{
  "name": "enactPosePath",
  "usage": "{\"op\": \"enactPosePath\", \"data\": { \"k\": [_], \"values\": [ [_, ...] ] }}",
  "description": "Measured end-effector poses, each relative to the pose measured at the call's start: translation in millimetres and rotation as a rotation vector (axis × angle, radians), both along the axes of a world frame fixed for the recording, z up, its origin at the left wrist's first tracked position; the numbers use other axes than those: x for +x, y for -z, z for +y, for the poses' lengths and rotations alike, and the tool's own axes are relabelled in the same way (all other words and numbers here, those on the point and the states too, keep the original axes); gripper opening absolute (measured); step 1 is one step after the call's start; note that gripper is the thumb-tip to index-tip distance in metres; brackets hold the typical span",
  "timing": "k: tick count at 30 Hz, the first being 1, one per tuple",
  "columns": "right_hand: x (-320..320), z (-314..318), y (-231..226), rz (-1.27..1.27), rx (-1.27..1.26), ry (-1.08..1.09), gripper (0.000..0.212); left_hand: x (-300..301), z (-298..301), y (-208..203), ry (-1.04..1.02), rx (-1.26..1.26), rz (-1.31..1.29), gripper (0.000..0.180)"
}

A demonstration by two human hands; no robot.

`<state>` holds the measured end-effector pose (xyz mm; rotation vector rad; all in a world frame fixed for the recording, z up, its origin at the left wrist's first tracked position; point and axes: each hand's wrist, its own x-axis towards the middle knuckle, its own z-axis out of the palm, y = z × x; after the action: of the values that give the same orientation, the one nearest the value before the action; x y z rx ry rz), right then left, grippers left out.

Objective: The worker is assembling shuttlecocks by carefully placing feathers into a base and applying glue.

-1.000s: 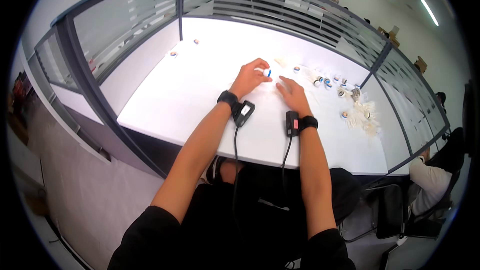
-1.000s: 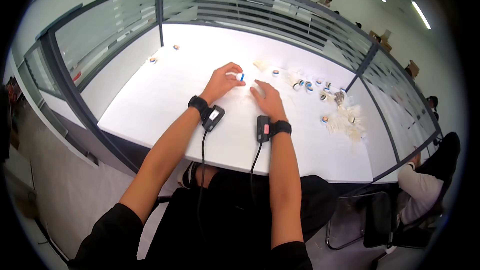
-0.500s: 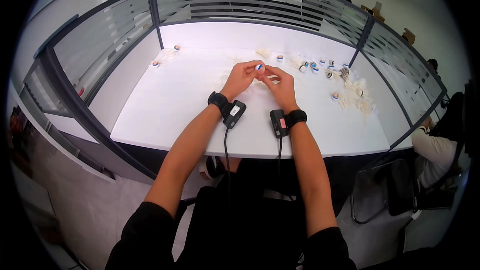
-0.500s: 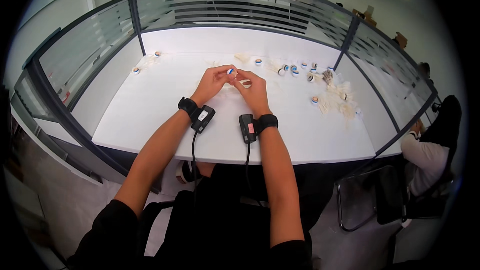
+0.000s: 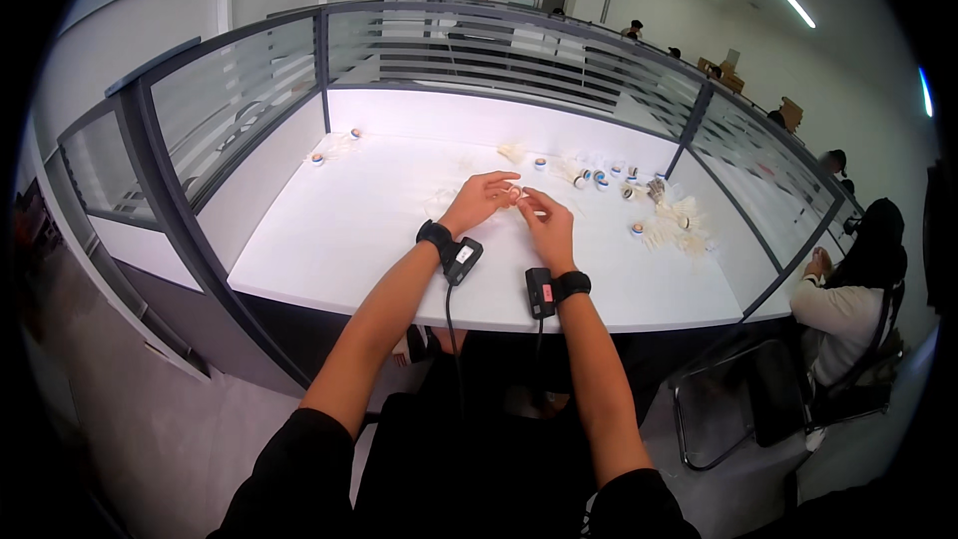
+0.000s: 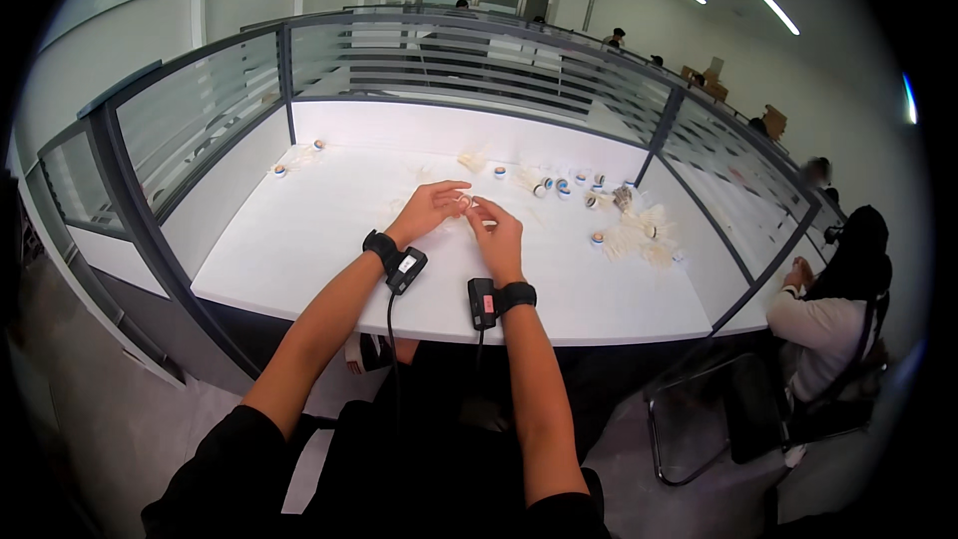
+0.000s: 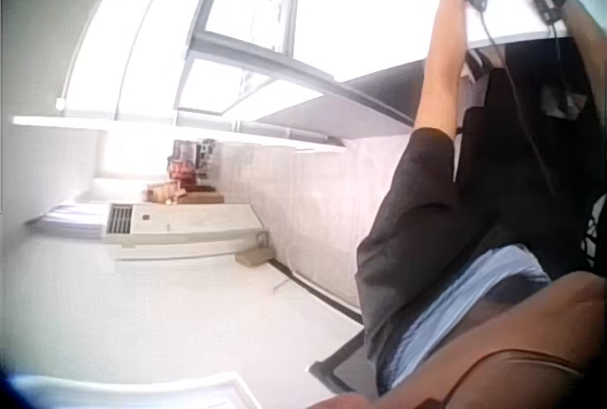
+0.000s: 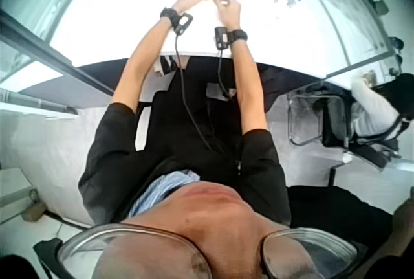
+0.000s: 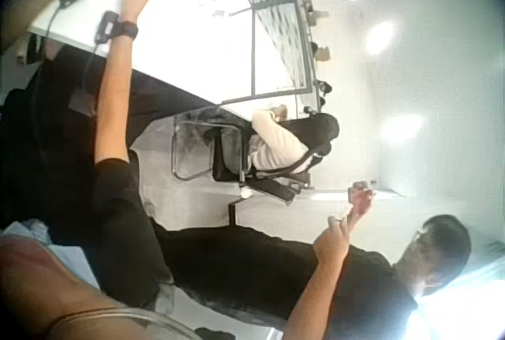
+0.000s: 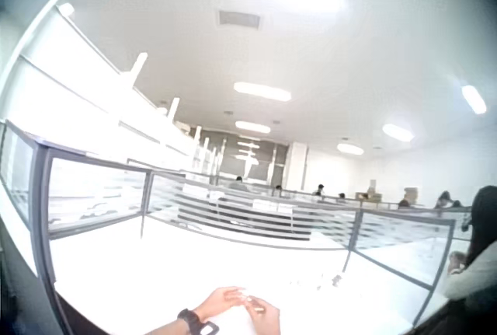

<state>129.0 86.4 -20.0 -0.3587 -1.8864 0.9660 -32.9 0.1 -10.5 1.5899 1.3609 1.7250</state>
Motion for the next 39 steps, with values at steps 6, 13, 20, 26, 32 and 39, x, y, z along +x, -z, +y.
{"op": "enactPosePath", "data": {
  "k": [6,13,20,26,32,39],
  "values": [
    [6,8,-1,-0.021,-0.025,-0.010,0.033,14,-3,-10,-0.020,-0.120,-0.025,0.032],
    [5,8,2,-0.085,0.008,-0.064,0.033,8,-4,-7,0.007,-0.120,0.013,0.028],
    [3,11,4,-0.141,0.029,-0.033,0.033,7,-3,-3,-0.019,-0.150,0.023,0.028],
    [2,14,11,-0.104,0.151,0.136,0.038,6,-2,-3,-0.253,-0.066,0.273,0.030],
    [-5,37,30,-0.054,0.239,0.464,0.045,-3,-1,-3,-0.451,0.125,0.435,0.039],
    [6,60,31,-0.044,0.031,0.313,0.044,-9,-6,7,-0.661,-0.025,0.464,0.035]
  ]
}}
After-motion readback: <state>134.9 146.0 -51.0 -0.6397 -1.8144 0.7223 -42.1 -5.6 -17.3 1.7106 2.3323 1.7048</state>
